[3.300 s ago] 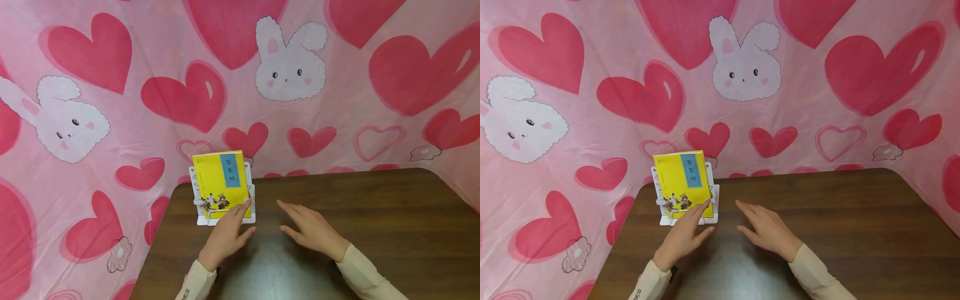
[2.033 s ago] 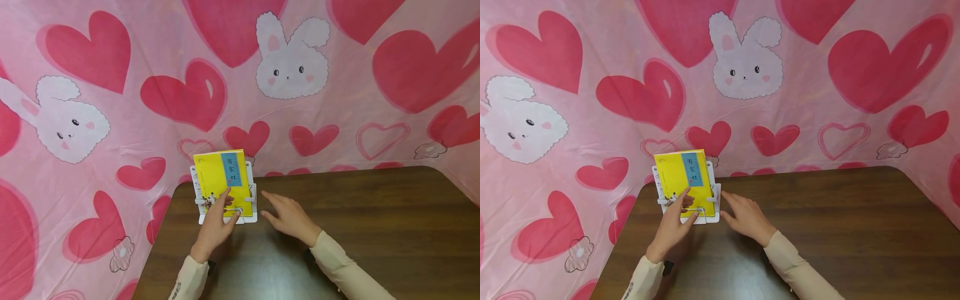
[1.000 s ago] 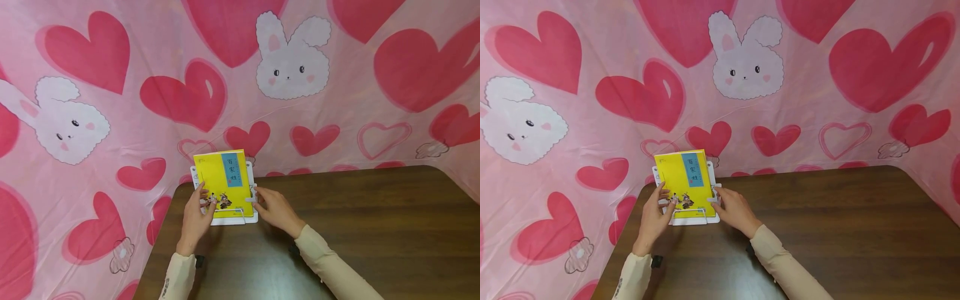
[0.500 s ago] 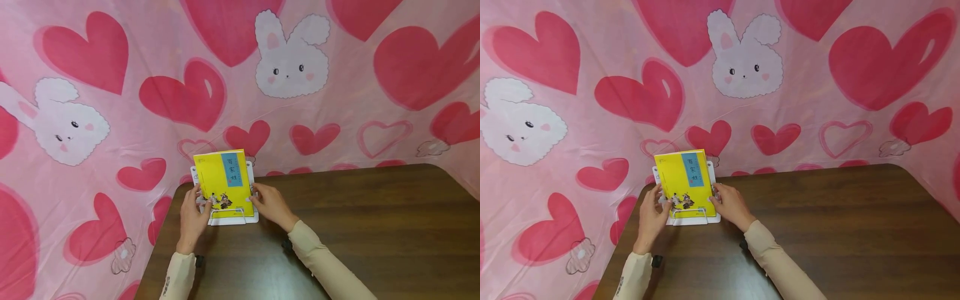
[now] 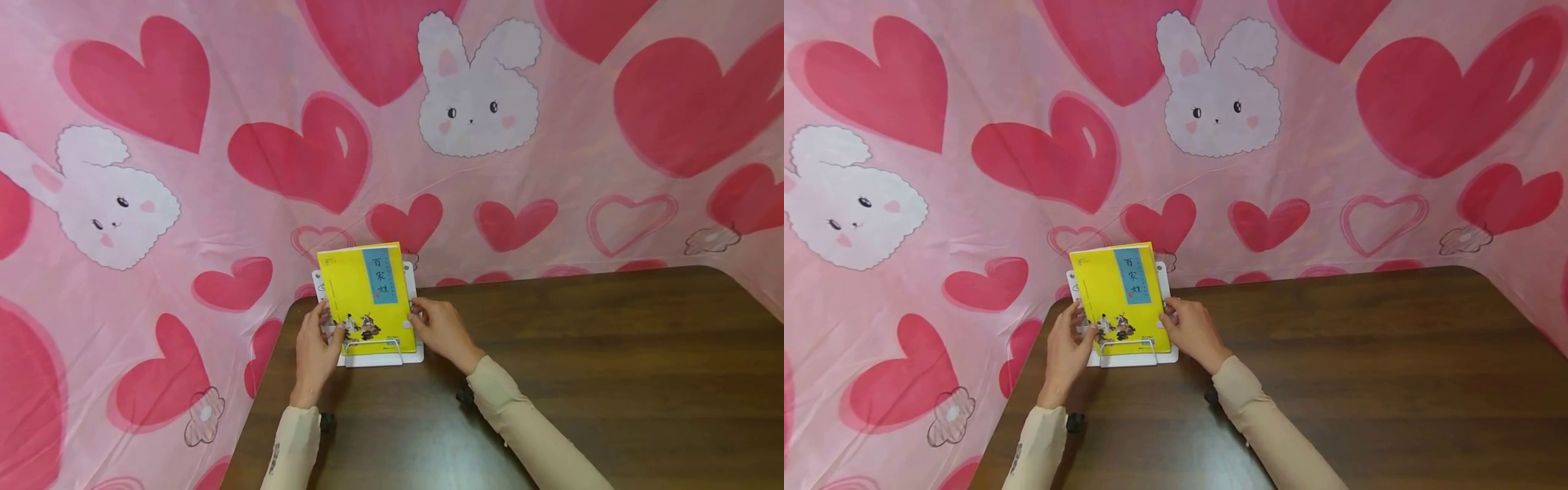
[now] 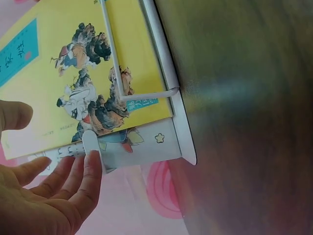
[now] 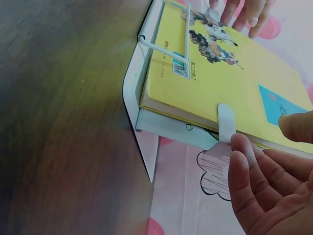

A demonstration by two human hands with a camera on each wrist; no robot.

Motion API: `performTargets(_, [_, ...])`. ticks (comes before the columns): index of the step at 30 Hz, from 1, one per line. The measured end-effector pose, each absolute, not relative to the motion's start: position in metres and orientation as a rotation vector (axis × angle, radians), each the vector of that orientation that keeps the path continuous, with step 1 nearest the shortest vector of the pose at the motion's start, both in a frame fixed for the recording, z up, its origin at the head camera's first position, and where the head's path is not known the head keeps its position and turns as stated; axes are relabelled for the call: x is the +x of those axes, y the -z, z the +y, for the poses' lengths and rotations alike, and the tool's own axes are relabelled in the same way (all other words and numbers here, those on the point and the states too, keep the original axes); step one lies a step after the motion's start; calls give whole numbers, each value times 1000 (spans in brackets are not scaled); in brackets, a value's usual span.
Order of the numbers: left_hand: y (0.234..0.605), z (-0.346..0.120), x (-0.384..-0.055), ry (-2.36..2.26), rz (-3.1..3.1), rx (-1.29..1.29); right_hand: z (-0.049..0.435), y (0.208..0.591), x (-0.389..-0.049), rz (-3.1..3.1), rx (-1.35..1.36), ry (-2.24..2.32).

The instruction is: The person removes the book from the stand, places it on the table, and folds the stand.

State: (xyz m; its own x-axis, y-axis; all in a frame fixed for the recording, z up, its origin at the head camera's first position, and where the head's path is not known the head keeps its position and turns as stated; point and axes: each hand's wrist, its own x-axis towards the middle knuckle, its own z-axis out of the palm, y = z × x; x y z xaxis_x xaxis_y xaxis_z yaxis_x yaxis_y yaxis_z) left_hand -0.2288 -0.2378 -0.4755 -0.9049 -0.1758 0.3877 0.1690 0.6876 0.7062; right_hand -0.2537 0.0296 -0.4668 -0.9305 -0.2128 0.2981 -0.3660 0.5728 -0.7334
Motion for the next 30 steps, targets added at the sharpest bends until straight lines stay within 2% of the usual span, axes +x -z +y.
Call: performTargets(30, [488, -229, -239, 1012, -2340, 131, 10, 479, -259, -2462, 230, -1473])
